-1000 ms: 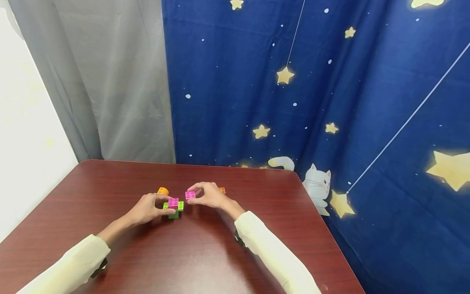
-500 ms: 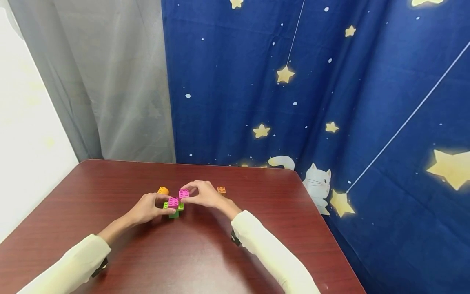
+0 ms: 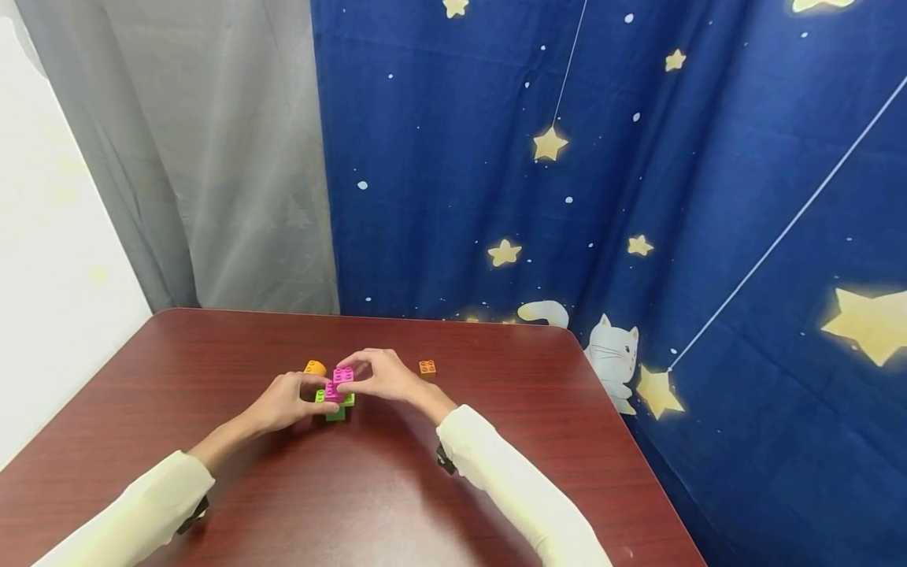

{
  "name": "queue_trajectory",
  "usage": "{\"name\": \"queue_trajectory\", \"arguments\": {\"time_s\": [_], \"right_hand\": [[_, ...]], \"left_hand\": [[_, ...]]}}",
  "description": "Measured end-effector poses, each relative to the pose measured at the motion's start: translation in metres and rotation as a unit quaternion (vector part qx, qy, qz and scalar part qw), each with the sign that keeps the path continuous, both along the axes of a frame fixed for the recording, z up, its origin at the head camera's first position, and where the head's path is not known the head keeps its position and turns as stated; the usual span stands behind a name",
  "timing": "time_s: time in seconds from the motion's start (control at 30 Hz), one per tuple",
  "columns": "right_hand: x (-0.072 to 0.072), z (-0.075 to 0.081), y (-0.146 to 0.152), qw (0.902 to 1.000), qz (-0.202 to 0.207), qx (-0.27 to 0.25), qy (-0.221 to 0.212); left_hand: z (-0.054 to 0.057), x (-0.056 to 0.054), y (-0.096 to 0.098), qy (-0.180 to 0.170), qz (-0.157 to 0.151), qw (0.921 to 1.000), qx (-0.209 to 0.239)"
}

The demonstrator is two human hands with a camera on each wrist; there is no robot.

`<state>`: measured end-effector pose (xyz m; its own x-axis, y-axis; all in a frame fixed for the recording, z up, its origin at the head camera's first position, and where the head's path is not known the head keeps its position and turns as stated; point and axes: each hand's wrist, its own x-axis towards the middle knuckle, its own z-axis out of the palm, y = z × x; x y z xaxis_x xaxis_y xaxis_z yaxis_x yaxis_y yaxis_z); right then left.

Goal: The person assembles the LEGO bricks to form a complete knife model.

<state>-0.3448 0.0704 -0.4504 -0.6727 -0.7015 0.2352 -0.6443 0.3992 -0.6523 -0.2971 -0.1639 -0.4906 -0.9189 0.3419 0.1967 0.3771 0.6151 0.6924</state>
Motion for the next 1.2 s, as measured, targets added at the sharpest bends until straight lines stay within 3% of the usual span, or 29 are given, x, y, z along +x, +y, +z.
{"name": "queue_trajectory", "arguments": {"time_s": [0.63, 1.2], "right_hand": [[0.003, -0.004, -0.013, 0.9997, 0.014, 0.018, -0.009], [0.004, -0.010, -0.012, 0.9997, -0.011, 0.014, 0.017]], "left_hand": [[-0.001, 0.003, -0.001, 0.018, -0.012, 0.9997, 0.009], [0.002, 0.001, 0.000, -0.004, -0.017, 0.9998, 0.010]]}}
